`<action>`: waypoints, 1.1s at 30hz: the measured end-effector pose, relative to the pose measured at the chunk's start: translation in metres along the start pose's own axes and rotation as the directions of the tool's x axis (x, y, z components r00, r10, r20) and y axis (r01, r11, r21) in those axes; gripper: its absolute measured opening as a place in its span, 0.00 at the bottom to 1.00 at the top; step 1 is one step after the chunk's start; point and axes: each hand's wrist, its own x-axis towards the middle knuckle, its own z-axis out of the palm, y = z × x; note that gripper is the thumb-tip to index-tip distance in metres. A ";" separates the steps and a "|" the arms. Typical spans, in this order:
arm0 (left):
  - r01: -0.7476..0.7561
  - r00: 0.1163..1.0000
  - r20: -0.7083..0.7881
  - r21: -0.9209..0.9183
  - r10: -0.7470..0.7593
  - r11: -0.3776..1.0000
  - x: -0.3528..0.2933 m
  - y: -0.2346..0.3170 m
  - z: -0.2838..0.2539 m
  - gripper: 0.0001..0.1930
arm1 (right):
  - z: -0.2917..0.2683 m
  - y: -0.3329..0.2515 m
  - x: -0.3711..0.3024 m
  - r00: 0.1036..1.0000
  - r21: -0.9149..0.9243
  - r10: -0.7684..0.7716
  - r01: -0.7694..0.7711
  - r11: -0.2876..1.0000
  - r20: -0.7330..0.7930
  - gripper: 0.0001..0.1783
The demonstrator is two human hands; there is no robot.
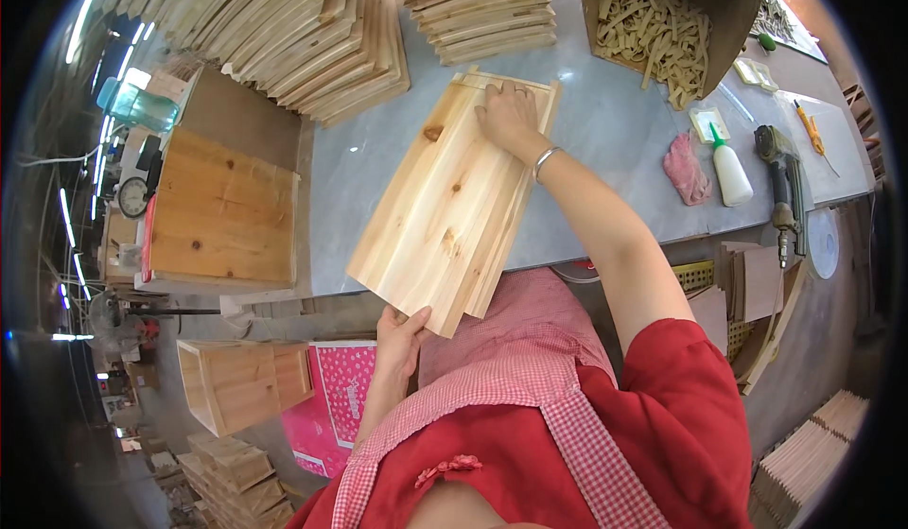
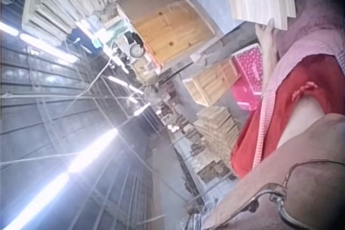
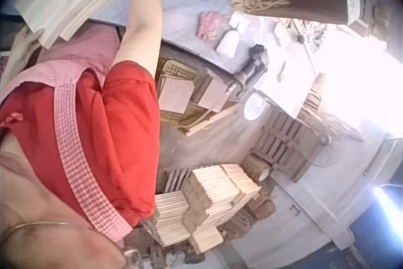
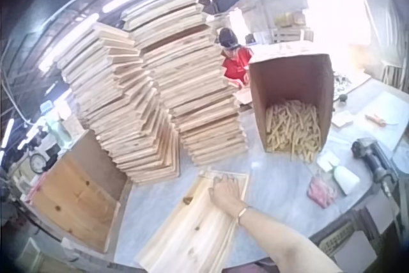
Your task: The recorder is assembling wooden boxes by applying glue to wooden panels and securing the assembled structure with rubber bands.
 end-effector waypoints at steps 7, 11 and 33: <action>-0.042 0.999 -0.018 0.043 0.042 0.998 0.004 -0.003 0.001 0.25 | 0.015 0.010 0.005 0.982 -0.001 -0.035 0.036 0.999 0.185 0.21; -0.034 0.999 0.000 0.033 0.035 0.999 0.011 0.002 -0.002 0.24 | 0.008 0.015 0.007 0.995 -0.030 -0.069 0.071 0.997 0.067 0.24; 0.098 0.995 0.010 -0.245 -0.098 0.965 0.007 -0.012 0.012 0.27 | 0.018 0.008 0.008 0.991 0.031 -0.129 0.130 0.991 -0.041 0.21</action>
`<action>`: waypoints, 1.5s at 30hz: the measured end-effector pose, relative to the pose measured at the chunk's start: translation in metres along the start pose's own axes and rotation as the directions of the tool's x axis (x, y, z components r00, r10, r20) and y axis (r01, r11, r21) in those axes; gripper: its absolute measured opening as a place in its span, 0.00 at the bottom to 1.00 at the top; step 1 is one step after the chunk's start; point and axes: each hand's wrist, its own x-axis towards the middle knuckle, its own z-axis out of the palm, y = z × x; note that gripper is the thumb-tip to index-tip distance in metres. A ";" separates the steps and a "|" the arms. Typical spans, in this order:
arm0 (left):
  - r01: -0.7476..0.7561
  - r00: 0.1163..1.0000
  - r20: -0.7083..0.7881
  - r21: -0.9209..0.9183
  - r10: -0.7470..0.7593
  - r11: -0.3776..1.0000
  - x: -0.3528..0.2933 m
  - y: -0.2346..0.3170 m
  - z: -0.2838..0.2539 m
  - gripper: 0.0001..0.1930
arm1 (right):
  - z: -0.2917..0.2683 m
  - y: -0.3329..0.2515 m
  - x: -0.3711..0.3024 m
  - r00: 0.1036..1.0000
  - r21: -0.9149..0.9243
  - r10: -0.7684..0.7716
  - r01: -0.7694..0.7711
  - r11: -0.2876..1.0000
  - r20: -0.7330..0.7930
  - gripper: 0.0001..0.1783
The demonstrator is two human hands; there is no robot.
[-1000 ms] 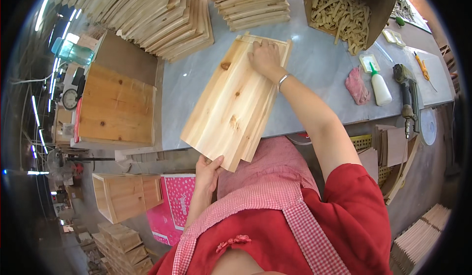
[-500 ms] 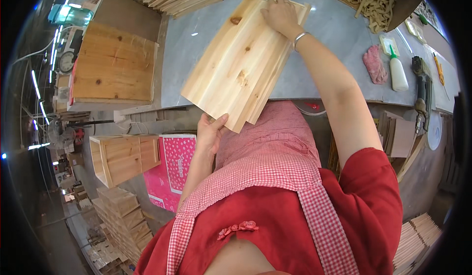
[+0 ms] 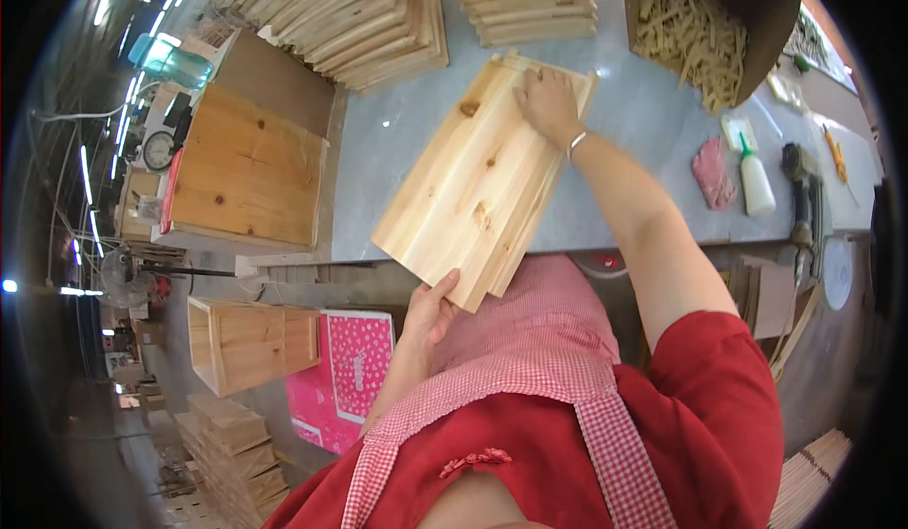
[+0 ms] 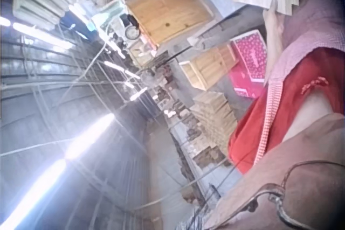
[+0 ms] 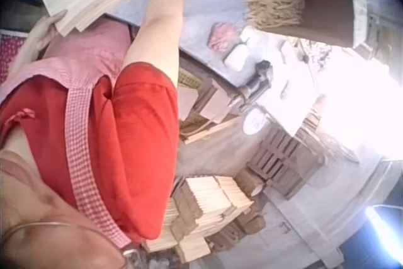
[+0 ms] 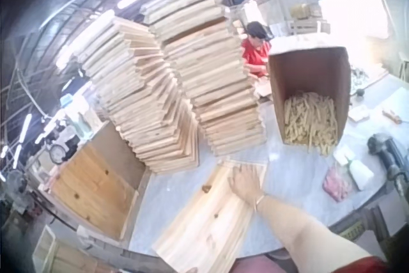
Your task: The recorder is assembling wooden boxes by applying glue to wooden panels and securing the assembled structure with rubber bands.
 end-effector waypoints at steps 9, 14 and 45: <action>-0.001 0.993 0.117 0.051 -0.005 0.999 0.011 -0.007 -0.003 0.26 | 0.011 -0.007 -0.011 0.977 0.010 -0.211 0.211 0.977 0.001 0.15; 0.058 0.967 0.127 0.735 -0.220 0.676 -0.008 0.051 -0.067 0.33 | 0.009 -0.026 -0.017 0.985 0.076 -0.168 0.170 0.983 -0.031 0.14; -0.078 -0.334 0.499 0.831 0.800 -0.551 -0.023 0.623 0.369 0.25 | -0.007 -0.030 -0.011 0.998 0.180 -0.050 0.054 0.982 -0.027 0.21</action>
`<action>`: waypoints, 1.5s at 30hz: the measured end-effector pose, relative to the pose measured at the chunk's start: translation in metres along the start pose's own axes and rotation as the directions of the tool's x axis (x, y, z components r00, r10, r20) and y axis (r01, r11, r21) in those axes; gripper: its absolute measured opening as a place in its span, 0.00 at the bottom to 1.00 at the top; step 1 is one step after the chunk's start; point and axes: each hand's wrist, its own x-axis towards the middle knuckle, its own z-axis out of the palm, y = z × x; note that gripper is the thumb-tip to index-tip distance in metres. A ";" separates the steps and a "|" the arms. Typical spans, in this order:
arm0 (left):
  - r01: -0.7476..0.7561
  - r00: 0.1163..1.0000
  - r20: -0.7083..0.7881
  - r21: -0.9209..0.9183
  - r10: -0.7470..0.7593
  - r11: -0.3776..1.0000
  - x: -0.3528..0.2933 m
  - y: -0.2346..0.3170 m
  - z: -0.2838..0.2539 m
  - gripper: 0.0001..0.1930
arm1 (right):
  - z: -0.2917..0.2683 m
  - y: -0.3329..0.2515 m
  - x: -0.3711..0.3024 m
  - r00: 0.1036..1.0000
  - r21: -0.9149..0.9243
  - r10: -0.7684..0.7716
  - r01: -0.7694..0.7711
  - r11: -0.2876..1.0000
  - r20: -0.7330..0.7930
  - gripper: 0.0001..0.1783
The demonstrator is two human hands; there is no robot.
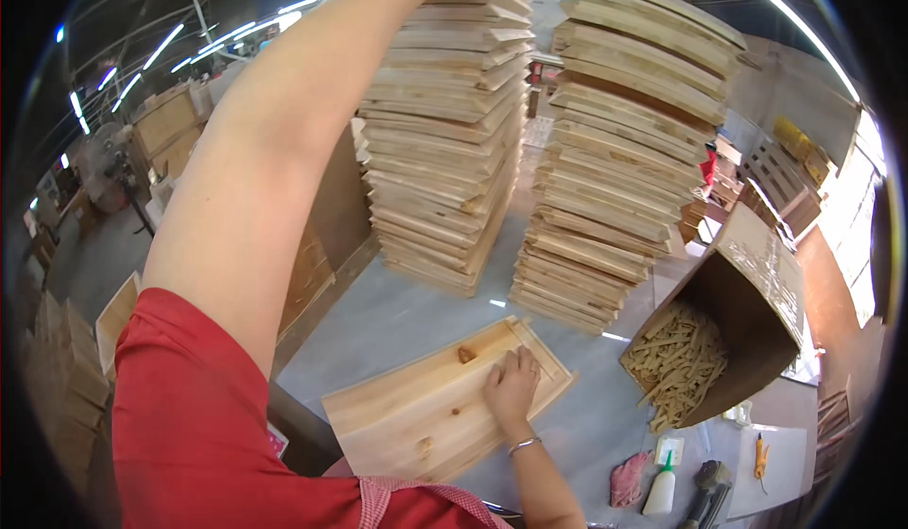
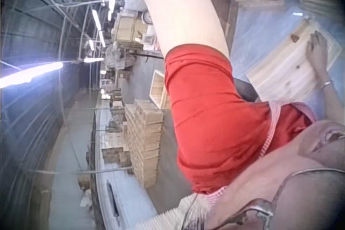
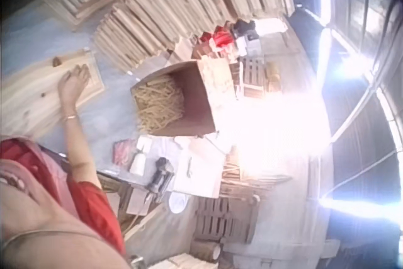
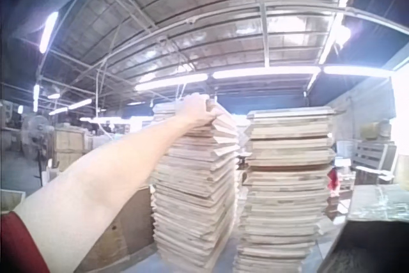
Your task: The recorder is assembling wooden boxes by applying glue to wooden panels and securing the assembled structure with rubber bands.
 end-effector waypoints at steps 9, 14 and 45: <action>0.012 0.989 0.148 -0.087 0.001 0.996 -0.009 0.002 -0.029 0.22 | 0.004 0.001 -0.004 1.000 -0.015 0.008 -0.008 1.000 -0.002 0.22; -0.276 0.961 -0.065 -0.277 0.269 0.920 -0.030 -0.001 -0.063 0.27 | 0.003 0.007 -0.003 0.999 -0.014 0.032 -0.032 0.999 0.001 0.22; 0.420 0.526 0.190 -0.906 -0.829 0.059 -0.386 -0.127 -0.346 0.35 | 0.006 0.009 -0.009 0.998 -0.053 -0.012 0.009 0.999 -0.060 0.18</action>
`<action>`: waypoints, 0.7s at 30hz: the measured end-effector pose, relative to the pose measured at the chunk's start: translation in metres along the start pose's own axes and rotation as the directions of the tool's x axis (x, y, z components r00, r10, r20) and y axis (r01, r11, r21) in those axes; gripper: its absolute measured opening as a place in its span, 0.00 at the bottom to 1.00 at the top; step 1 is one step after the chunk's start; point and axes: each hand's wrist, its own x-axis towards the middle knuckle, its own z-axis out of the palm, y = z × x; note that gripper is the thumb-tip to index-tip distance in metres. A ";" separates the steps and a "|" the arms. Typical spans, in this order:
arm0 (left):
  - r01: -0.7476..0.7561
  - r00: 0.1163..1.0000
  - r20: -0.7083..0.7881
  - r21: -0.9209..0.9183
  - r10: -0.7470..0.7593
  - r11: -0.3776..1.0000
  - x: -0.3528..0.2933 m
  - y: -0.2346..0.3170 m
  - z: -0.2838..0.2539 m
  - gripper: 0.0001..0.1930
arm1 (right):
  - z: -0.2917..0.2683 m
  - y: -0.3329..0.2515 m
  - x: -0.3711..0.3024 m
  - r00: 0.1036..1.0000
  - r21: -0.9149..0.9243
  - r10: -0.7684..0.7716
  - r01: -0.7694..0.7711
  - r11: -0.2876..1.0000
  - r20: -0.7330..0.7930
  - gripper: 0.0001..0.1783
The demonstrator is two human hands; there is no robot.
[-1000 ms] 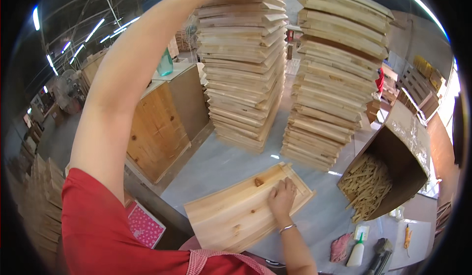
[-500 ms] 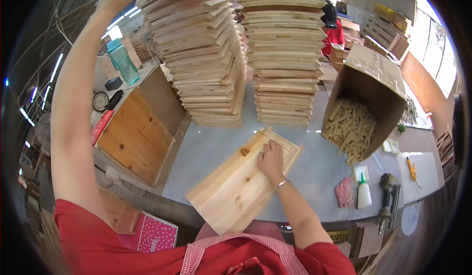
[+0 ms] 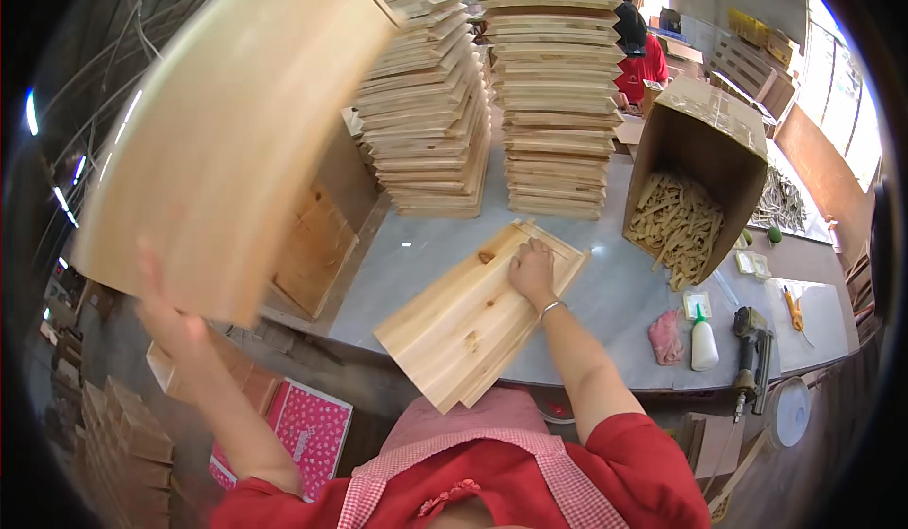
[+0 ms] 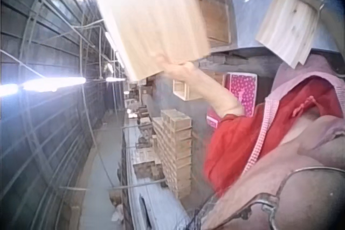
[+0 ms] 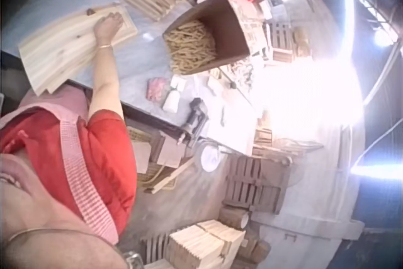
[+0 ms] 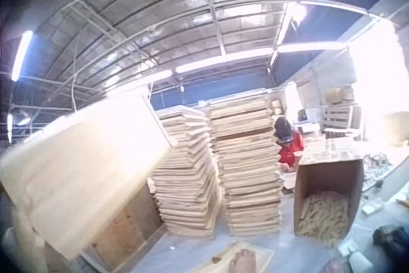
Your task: The recorder is assembling wooden boxes by applying glue to wooden panels and securing the assembled structure with rubber bands.
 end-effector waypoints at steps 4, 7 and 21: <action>0.590 0.807 0.132 -0.163 -0.575 0.791 -0.075 -0.070 -0.070 0.34 | -0.009 0.004 0.009 0.995 0.099 0.039 -0.048 0.994 0.087 0.15; 0.771 0.636 0.226 -0.186 -0.738 0.609 -0.112 -0.145 -0.125 0.33 | -0.011 0.018 0.011 0.989 0.331 0.132 -0.104 0.938 -0.063 0.15; 0.968 0.251 0.130 -0.059 -0.959 0.245 -0.183 -0.248 -0.184 0.30 | -0.048 -0.019 0.027 1.000 0.031 -0.013 0.014 0.999 -0.015 0.22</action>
